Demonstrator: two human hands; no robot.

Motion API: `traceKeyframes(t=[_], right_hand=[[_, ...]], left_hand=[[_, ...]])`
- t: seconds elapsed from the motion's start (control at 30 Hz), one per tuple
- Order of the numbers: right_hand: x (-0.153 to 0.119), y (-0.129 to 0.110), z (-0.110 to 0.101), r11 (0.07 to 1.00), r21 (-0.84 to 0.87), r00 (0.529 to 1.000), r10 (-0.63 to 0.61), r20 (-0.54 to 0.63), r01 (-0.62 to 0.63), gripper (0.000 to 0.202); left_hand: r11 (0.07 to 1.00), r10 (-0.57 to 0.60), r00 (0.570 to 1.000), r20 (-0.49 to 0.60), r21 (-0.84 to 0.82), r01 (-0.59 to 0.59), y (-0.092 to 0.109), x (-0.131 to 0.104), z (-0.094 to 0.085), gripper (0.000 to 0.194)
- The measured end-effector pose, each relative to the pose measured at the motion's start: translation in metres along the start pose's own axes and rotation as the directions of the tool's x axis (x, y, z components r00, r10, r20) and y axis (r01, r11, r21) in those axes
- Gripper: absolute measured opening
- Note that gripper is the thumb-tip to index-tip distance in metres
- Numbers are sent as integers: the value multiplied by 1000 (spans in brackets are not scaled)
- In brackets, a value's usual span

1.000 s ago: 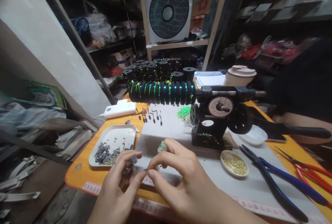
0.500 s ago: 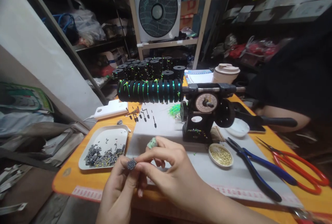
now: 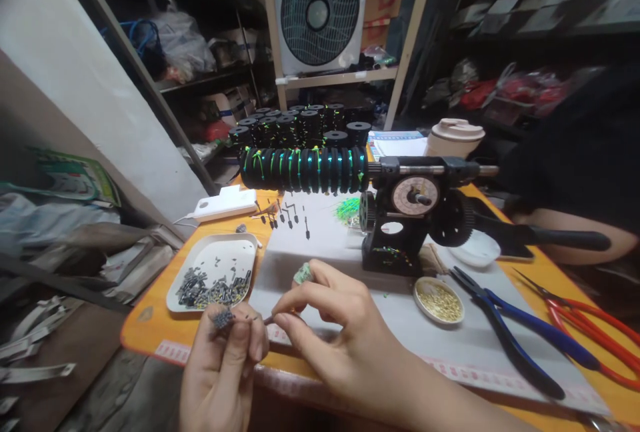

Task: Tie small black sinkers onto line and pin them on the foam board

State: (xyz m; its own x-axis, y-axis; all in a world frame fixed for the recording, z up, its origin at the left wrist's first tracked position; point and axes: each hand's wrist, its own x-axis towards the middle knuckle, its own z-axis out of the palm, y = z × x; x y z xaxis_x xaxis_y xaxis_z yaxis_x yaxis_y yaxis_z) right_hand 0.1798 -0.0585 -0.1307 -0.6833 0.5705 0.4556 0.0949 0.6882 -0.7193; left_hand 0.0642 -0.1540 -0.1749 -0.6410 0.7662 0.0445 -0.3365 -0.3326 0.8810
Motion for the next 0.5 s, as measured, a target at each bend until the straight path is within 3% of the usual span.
traceKeyframes(t=[0.5], right_hand=[[1,-5,1,998,-45,999,-38,32,39,17]], left_hand=[[987,160,986,-45,24,-159,-7,-1,-6,25]])
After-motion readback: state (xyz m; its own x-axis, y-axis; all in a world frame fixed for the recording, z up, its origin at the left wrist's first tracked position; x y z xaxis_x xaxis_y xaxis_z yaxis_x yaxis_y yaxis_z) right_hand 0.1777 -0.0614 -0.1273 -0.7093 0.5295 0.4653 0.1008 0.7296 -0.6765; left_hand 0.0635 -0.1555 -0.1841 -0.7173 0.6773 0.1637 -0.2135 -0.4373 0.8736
